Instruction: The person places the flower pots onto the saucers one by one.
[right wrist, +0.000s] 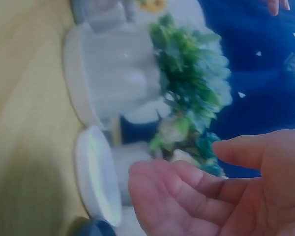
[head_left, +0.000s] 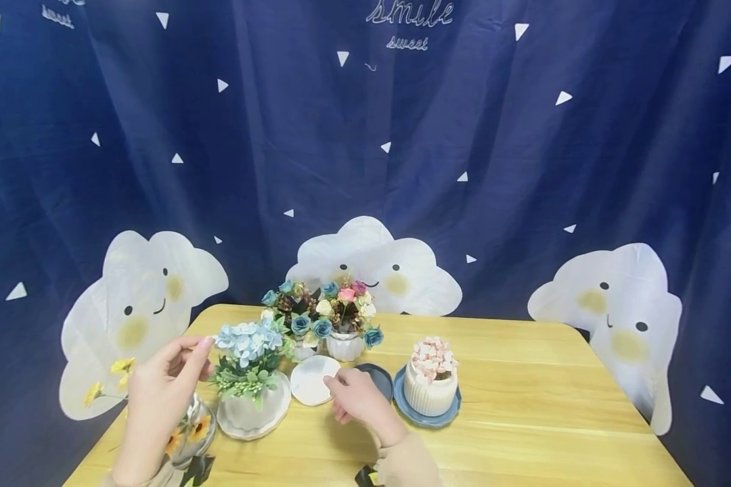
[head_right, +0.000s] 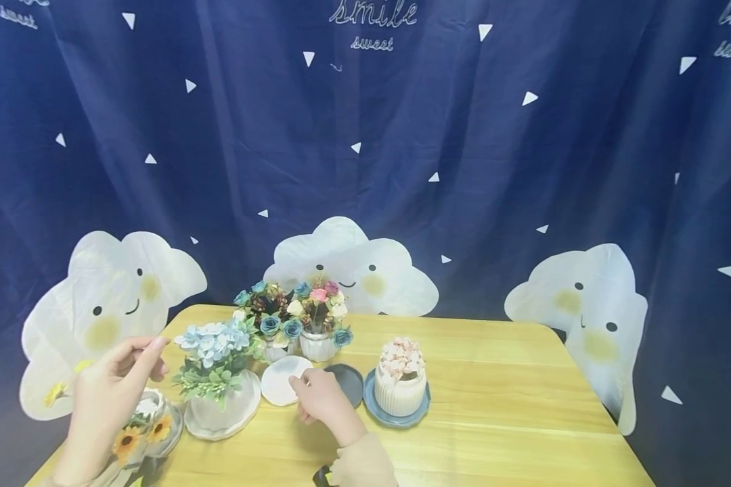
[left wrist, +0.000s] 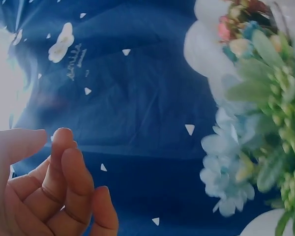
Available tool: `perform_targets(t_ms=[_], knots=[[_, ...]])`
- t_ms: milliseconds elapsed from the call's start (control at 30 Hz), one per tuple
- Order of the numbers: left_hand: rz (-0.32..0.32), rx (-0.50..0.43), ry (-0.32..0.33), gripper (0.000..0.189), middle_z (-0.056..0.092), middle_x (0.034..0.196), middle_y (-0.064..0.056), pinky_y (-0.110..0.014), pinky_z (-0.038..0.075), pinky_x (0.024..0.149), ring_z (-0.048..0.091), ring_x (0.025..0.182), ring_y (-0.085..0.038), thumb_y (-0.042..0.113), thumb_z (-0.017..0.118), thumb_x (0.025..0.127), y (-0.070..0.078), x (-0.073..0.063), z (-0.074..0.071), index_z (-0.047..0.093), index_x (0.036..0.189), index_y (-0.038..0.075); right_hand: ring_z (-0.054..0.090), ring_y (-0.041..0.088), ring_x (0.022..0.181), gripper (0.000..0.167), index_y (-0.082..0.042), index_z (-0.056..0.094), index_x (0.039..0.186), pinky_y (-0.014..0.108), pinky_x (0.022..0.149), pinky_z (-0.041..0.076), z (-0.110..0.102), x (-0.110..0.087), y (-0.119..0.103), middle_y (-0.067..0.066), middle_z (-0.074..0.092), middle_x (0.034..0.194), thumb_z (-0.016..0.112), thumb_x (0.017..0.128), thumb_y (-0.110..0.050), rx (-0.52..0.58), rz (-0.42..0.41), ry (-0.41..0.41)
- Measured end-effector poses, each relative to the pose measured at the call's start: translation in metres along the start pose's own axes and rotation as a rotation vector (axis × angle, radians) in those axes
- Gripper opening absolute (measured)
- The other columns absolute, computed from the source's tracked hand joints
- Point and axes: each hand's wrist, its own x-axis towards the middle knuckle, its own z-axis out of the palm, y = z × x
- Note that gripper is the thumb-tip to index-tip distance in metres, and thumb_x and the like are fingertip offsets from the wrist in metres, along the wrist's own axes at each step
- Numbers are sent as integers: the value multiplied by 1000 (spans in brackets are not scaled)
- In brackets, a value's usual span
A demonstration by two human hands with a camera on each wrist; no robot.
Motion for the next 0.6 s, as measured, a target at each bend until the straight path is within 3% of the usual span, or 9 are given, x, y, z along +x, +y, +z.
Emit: perform_targets(t_ms=[300, 600], knots=[[-12, -83, -77, 15, 65, 59, 13, -12, 49, 55, 62, 56, 1, 24, 66, 93, 12, 2, 20, 72, 93, 9, 58, 14, 49, 38, 1, 58, 86, 32, 48, 58, -26, -5, -4, 17, 63, 67, 49, 101, -33, 36, -20, 31], [-65, -195, -195, 22, 70, 69, -6, -19, 55, 58, 63, 59, -3, 24, 62, 96, 24, 6, 51, 70, 101, 4, 59, 13, 49, 36, -3, 57, 83, 31, 48, 57, -31, -4, -3, 12, 61, 64, 49, 101, -34, 12, -25, 58]])
